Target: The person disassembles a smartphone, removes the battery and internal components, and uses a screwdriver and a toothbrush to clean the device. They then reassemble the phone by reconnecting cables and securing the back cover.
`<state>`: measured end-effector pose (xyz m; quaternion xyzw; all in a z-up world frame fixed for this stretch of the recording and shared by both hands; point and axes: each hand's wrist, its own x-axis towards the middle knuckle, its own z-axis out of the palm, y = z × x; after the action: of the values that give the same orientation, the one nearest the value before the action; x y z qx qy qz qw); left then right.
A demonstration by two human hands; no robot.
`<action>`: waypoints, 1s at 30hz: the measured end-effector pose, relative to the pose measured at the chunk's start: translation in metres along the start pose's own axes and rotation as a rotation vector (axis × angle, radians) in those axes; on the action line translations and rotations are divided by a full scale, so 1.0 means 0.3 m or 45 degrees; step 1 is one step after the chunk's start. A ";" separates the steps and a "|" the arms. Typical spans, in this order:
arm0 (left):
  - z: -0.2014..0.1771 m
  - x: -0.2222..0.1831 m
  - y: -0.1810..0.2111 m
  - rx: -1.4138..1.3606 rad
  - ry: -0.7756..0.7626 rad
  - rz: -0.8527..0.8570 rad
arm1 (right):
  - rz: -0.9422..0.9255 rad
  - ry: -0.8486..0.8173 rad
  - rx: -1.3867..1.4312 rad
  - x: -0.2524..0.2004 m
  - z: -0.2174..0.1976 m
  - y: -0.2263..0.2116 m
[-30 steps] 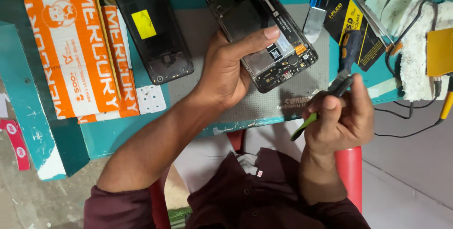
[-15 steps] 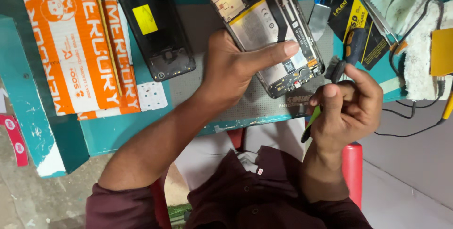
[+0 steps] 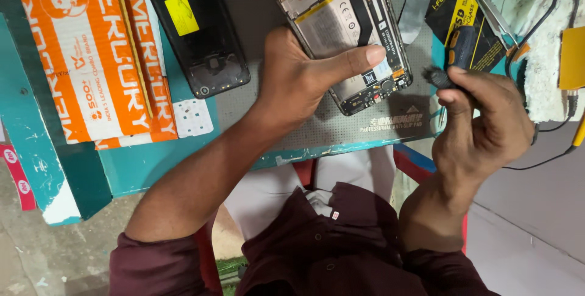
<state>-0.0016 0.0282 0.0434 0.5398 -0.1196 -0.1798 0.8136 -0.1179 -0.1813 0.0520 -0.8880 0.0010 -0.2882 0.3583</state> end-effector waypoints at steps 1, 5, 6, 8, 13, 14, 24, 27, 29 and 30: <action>0.001 0.003 -0.001 0.006 0.001 0.002 | -0.019 -0.011 0.004 0.009 0.001 -0.007; 0.004 0.005 -0.007 0.012 0.014 0.007 | -0.058 -0.090 0.005 0.024 0.013 -0.041; 0.001 0.004 -0.007 0.012 0.019 0.009 | -0.022 -0.110 0.013 0.026 0.014 -0.052; -0.014 0.012 -0.005 0.011 0.039 0.053 | 0.038 -0.139 0.019 0.039 0.017 -0.068; -0.115 0.063 -0.001 0.114 0.253 0.162 | 0.444 -0.185 0.105 0.125 0.053 -0.095; -0.136 0.079 -0.009 0.058 0.292 0.182 | 0.428 -0.227 0.156 0.139 0.073 -0.097; -0.250 0.158 -0.069 0.560 0.299 0.112 | -0.126 -0.399 -0.180 0.283 0.244 0.004; -0.248 0.163 -0.083 0.604 0.319 0.187 | -0.348 -0.363 -0.428 0.324 0.224 0.029; -0.250 0.156 -0.086 0.719 0.339 0.214 | -0.500 -0.385 -0.616 0.355 0.220 0.062; -0.254 0.152 -0.086 0.780 0.352 0.227 | -0.550 -0.429 -0.688 0.395 0.231 0.091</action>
<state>0.0651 0.0634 -0.0101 0.7656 -0.1034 0.0111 0.6348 0.0219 -0.1821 0.0551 -0.9651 -0.1690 -0.1963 0.0378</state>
